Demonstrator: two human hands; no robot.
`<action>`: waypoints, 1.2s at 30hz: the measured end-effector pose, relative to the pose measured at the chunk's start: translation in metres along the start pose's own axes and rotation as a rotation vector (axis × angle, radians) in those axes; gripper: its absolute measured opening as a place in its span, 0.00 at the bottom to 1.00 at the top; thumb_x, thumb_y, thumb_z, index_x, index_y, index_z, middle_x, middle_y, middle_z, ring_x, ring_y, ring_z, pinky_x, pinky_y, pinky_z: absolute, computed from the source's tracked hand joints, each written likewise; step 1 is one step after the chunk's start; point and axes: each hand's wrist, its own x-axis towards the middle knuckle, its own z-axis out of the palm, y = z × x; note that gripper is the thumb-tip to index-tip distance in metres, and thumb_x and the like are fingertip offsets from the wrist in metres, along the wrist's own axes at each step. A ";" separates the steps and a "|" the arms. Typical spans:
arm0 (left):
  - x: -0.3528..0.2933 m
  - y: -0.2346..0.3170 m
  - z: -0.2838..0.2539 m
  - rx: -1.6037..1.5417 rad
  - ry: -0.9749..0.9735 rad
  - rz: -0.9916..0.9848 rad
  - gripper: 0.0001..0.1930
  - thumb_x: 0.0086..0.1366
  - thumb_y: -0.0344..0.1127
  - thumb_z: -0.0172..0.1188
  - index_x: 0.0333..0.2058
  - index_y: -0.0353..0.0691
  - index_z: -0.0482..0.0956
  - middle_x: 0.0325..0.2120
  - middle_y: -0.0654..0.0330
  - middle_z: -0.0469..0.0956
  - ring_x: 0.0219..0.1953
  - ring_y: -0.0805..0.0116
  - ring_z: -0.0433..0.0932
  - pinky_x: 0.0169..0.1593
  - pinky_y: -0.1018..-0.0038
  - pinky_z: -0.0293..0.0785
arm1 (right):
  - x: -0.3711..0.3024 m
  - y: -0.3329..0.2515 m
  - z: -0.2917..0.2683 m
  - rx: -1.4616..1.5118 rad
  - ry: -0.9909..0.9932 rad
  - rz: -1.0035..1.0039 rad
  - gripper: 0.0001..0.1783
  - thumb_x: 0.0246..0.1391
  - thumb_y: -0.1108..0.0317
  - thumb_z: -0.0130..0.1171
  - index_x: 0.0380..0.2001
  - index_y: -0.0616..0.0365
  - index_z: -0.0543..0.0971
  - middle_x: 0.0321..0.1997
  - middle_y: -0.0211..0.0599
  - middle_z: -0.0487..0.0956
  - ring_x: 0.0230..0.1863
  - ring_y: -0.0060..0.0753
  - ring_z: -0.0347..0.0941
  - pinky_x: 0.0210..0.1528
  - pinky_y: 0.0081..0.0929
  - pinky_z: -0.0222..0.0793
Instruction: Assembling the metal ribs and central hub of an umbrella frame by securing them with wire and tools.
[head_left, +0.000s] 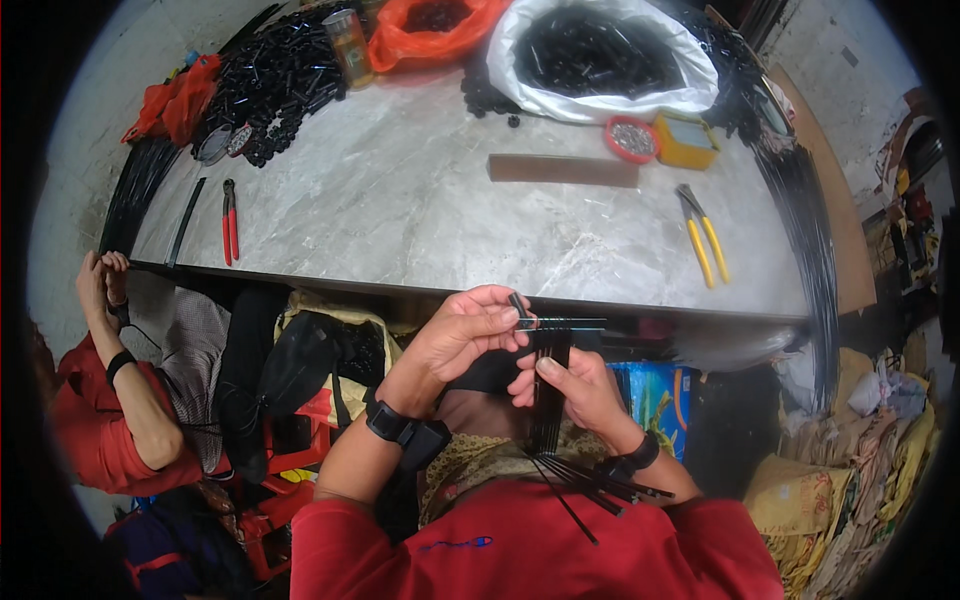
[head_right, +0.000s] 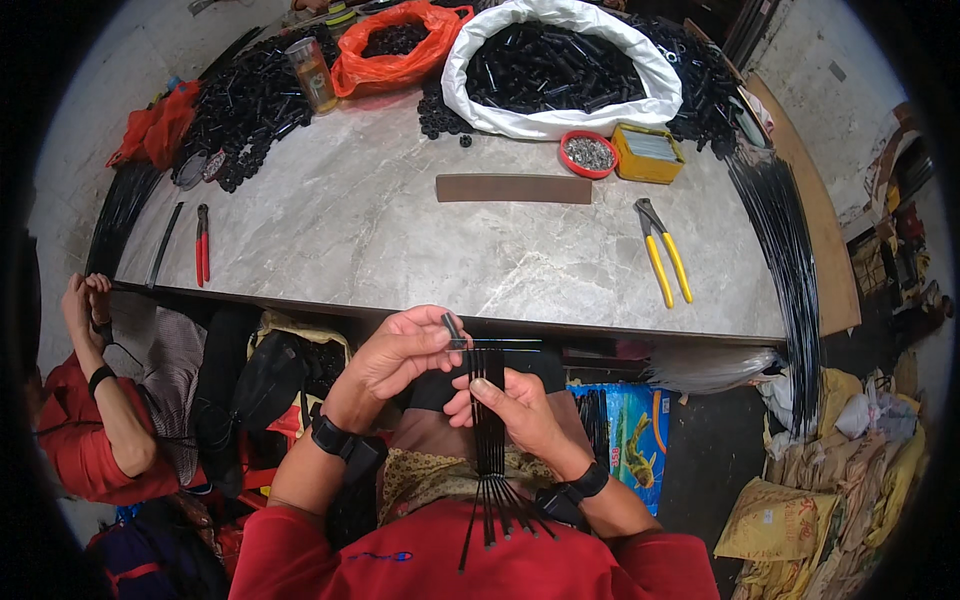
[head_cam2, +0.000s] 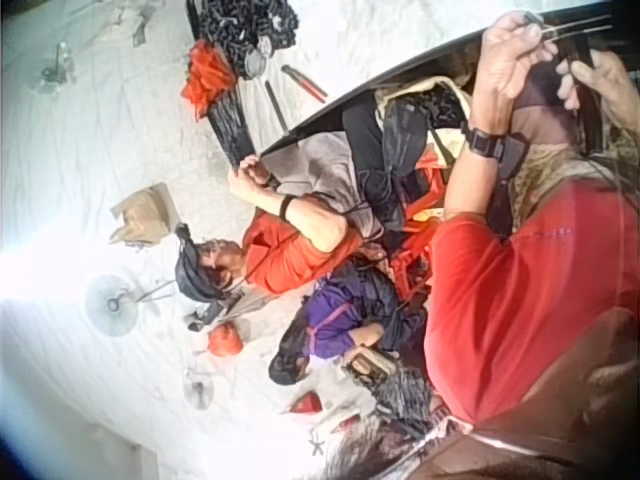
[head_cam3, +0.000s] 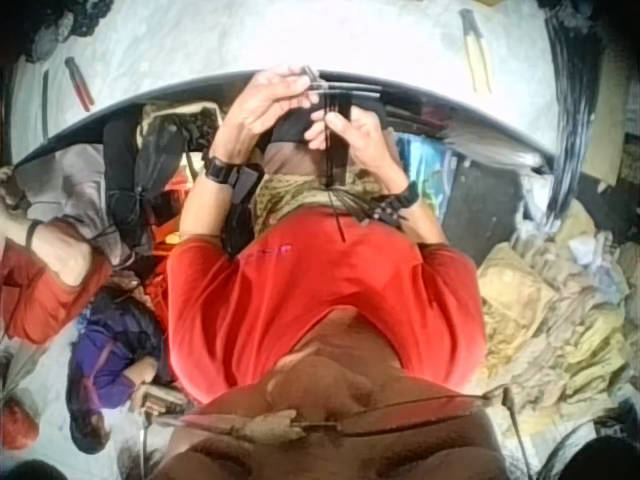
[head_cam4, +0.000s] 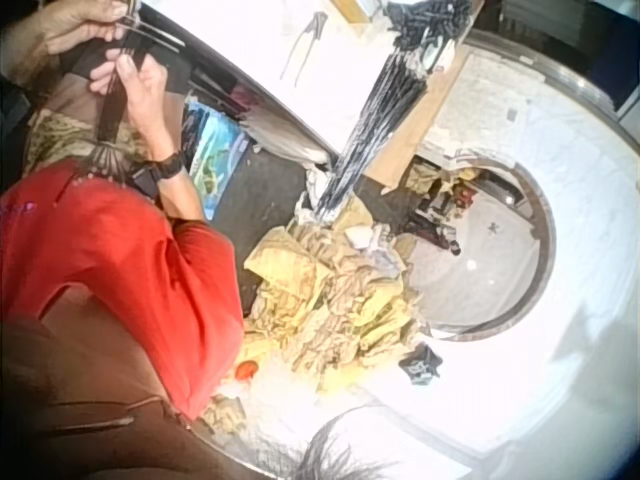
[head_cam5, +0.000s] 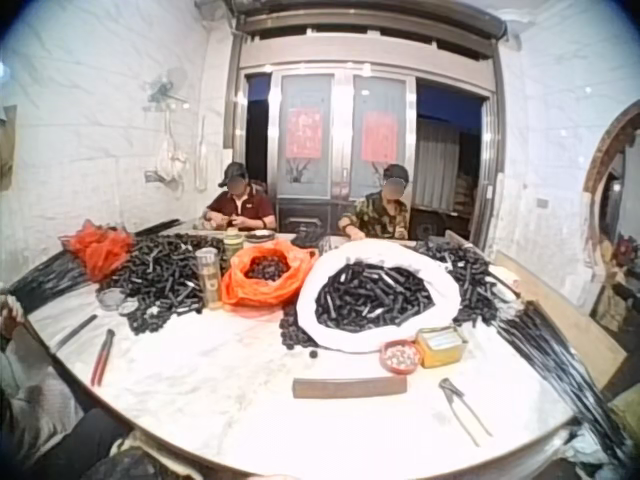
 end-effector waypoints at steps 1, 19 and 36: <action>0.000 0.000 0.000 0.001 0.004 0.000 0.11 0.65 0.28 0.61 0.46 0.33 0.76 0.38 0.53 0.80 0.35 0.71 0.81 0.42 0.77 0.80 | 0.000 0.000 0.000 0.000 0.001 0.000 0.19 0.68 0.62 0.50 0.49 0.70 0.75 0.38 0.49 0.82 0.36 0.36 0.82 0.41 0.29 0.79; -0.001 0.000 0.004 0.042 0.016 -0.015 0.14 0.65 0.26 0.60 0.48 0.30 0.76 0.36 0.55 0.81 0.32 0.72 0.81 0.40 0.77 0.80 | 0.003 0.003 -0.001 -0.015 -0.027 -0.008 0.19 0.68 0.62 0.50 0.50 0.68 0.75 0.37 0.47 0.82 0.37 0.35 0.82 0.41 0.29 0.79; 0.000 0.000 0.002 0.048 0.022 -0.010 0.14 0.65 0.27 0.61 0.49 0.30 0.77 0.33 0.56 0.82 0.31 0.73 0.80 0.39 0.78 0.80 | 0.006 0.007 -0.001 0.000 -0.030 -0.001 0.19 0.67 0.60 0.51 0.48 0.68 0.76 0.37 0.48 0.82 0.35 0.34 0.81 0.41 0.28 0.78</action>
